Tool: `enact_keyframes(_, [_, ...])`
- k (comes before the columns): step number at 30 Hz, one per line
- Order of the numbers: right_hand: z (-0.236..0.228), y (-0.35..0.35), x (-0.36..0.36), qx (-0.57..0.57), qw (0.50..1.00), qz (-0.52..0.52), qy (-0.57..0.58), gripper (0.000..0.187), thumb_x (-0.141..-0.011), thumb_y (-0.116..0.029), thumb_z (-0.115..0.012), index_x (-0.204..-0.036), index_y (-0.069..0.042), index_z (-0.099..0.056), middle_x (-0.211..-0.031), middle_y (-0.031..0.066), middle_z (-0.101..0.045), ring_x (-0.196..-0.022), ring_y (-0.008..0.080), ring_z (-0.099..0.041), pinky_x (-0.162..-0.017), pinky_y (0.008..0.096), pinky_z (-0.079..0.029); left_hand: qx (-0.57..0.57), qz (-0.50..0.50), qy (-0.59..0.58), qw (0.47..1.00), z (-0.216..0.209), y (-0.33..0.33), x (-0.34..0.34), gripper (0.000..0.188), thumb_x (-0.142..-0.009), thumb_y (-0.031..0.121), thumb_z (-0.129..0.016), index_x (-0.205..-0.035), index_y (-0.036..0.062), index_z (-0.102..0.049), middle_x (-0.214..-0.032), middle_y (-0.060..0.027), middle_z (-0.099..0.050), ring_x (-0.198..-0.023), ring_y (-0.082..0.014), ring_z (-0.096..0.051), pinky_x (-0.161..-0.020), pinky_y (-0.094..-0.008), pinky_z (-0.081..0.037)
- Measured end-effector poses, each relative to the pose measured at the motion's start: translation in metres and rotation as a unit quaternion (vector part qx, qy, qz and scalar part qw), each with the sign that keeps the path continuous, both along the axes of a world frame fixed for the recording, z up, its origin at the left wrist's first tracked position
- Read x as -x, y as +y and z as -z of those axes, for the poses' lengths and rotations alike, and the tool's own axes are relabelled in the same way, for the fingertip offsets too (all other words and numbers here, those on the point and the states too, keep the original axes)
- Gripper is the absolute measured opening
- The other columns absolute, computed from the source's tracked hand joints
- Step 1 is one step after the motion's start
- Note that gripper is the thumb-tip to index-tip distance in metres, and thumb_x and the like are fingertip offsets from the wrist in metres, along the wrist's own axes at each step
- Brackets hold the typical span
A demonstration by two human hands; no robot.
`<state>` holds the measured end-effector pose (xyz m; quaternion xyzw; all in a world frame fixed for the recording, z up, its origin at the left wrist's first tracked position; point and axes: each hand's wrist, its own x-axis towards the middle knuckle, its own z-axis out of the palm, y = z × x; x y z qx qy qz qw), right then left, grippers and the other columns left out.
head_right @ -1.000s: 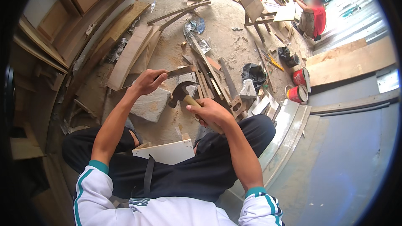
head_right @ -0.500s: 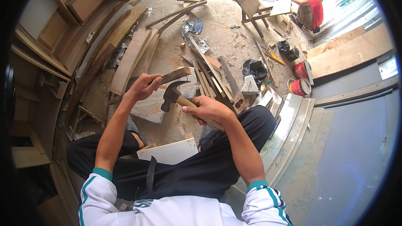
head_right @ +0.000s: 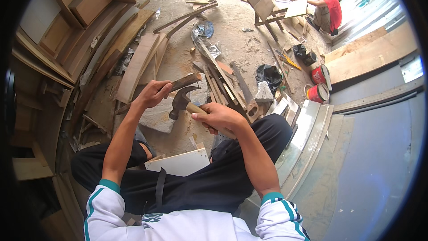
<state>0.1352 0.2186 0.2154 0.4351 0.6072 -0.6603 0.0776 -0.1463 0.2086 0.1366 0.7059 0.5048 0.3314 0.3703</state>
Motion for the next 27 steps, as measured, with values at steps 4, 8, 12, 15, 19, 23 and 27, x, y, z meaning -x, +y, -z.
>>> enact_keyframes(4, [-0.002, -0.001, 0.001, 0.000, 1.000, 0.004, -0.004, 0.041, -0.097, -0.042, -0.059, -0.086, -0.003, -0.056, -0.062, -0.0001, -0.052, -0.050, 0.0098, -0.055, -0.047, 0.0267, -0.045, 0.004, 0.003, 0.014, 1.000, 0.001, 0.002, 0.002, 0.045, -0.102, 0.038, -0.046, -0.078, 0.0005, -0.054, -0.056, -0.0083, -0.049, -0.053, -0.0183, -0.048, -0.055, -0.0352, -0.042])
enact_keyframes(8, [-0.007, 0.000, 0.004, -0.008, 1.000, 0.006, -0.003, 0.042, -0.097, -0.043, -0.060, -0.087, -0.002, -0.056, -0.062, -0.0002, -0.052, -0.050, 0.0097, -0.054, -0.046, 0.0266, -0.044, 0.010, -0.004, 0.020, 1.000, 0.004, 0.002, 0.004, 0.045, -0.103, 0.038, -0.046, -0.079, 0.0006, -0.055, -0.057, -0.0079, -0.049, -0.054, -0.0183, -0.048, -0.055, -0.0350, -0.042])
enact_keyframes(12, [0.000, 0.005, 0.003, 0.012, 0.999, 0.047, 0.024, 0.041, -0.097, -0.042, -0.060, -0.089, -0.002, -0.057, -0.061, -0.0006, -0.051, -0.048, 0.0097, -0.053, -0.045, 0.0267, -0.044, 0.022, -0.017, 0.003, 1.000, 0.012, 0.001, 0.007, 0.046, -0.102, 0.039, -0.046, -0.078, 0.0007, -0.055, -0.057, -0.0081, -0.050, -0.053, -0.0188, -0.048, -0.055, -0.0353, -0.042])
enact_keyframes(15, [0.002, 0.009, 0.002, 0.013, 0.997, 0.071, 0.031, 0.038, -0.097, -0.040, -0.060, -0.091, -0.002, -0.057, -0.062, -0.0006, -0.050, -0.046, 0.0096, -0.052, -0.044, 0.0265, -0.044, 0.048, -0.036, -0.006, 0.998, 0.016, 0.000, 0.008, 0.047, -0.102, 0.041, -0.046, -0.081, 0.0006, -0.058, -0.058, -0.0086, -0.053, -0.055, -0.0192, -0.050, -0.056, -0.0356, -0.043])
enact_keyframes(19, [0.010, 0.010, 0.007, -0.005, 0.993, 0.105, 0.051, 0.036, -0.097, -0.035, -0.061, -0.091, 0.000, -0.058, -0.062, 0.0007, -0.051, -0.045, 0.0097, -0.052, -0.042, 0.0261, -0.043, 0.033, -0.070, 0.027, 0.997, 0.018, 0.001, 0.005, 0.051, -0.101, 0.046, -0.047, -0.088, 0.0003, -0.064, -0.062, -0.0090, -0.059, -0.059, -0.0192, -0.057, -0.059, -0.0353, -0.045])
enact_keyframes(23, [0.012, 0.007, 0.013, -0.020, 0.989, 0.137, 0.054, 0.033, -0.096, -0.032, -0.063, -0.090, 0.001, -0.058, -0.062, 0.0007, -0.051, -0.045, 0.0096, -0.052, -0.042, 0.0258, -0.043, 0.099, -0.076, 0.061, 0.990, 0.017, 0.006, 0.014, 0.058, -0.097, 0.056, -0.050, -0.088, 0.0007, -0.064, -0.065, -0.0089, -0.061, -0.061, -0.0182, -0.059, -0.059, -0.0342, -0.046])
enact_keyframes(27, [0.022, 0.012, 0.007, -0.029, 0.988, 0.135, 0.068, 0.033, -0.097, -0.033, -0.061, -0.095, 0.000, -0.057, -0.065, 0.0005, -0.053, -0.045, 0.0086, -0.051, -0.041, 0.0244, -0.042, 0.187, -0.051, 0.023, 0.981, 0.013, 0.006, 0.018, 0.067, -0.093, 0.065, -0.049, -0.087, 0.0005, -0.064, -0.065, -0.0107, -0.060, -0.062, -0.0213, -0.058, -0.060, -0.0364, -0.046])
